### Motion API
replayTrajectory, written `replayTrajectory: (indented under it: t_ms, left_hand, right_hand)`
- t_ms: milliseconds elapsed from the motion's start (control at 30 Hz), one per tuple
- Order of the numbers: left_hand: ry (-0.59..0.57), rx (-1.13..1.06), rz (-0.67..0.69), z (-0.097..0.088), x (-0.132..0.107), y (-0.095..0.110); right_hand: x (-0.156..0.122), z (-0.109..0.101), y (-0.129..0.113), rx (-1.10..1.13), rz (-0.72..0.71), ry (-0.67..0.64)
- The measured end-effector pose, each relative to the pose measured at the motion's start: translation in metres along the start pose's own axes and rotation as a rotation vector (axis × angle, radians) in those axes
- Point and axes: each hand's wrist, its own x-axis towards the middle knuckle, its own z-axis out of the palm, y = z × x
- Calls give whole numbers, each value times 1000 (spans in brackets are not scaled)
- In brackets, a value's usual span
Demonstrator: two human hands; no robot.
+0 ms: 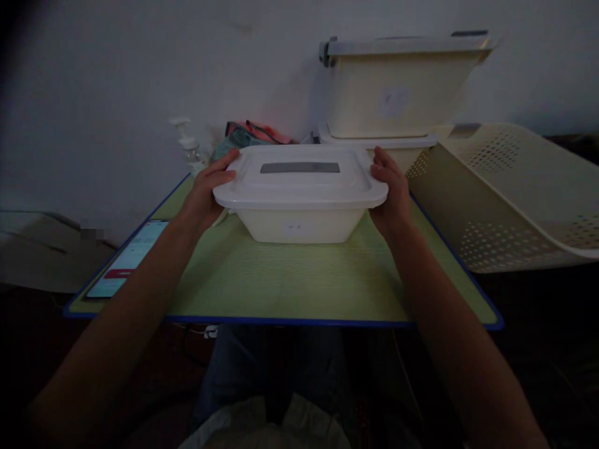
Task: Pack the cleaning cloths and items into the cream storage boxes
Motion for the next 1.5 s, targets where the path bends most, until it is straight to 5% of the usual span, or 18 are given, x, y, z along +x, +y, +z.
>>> replayTrajectory:
  t_ms: [300, 467, 600, 767, 867, 1500]
  left_hand:
    - [126, -228, 42, 24, -27, -11]
    - [121, -162, -8, 39, -42, -5]
    - [125, -165, 81, 38, -43, -13]
    - [156, -336, 190, 37, -40, -20]
    - [145, -365, 202, 34, -37, -19]
    - [41, -251, 219, 23, -32, -18]
  right_hand:
    - [-14, 14, -1, 31, 112, 40]
    - [-21, 23, 6, -66, -66, 97]
    - [-20, 22, 9, -124, -28, 90]
    - [-9, 21, 20, 527, -131, 211]
    - [-4, 18, 28, 673, -171, 219]
    - [2, 4, 47, 535, -260, 245]
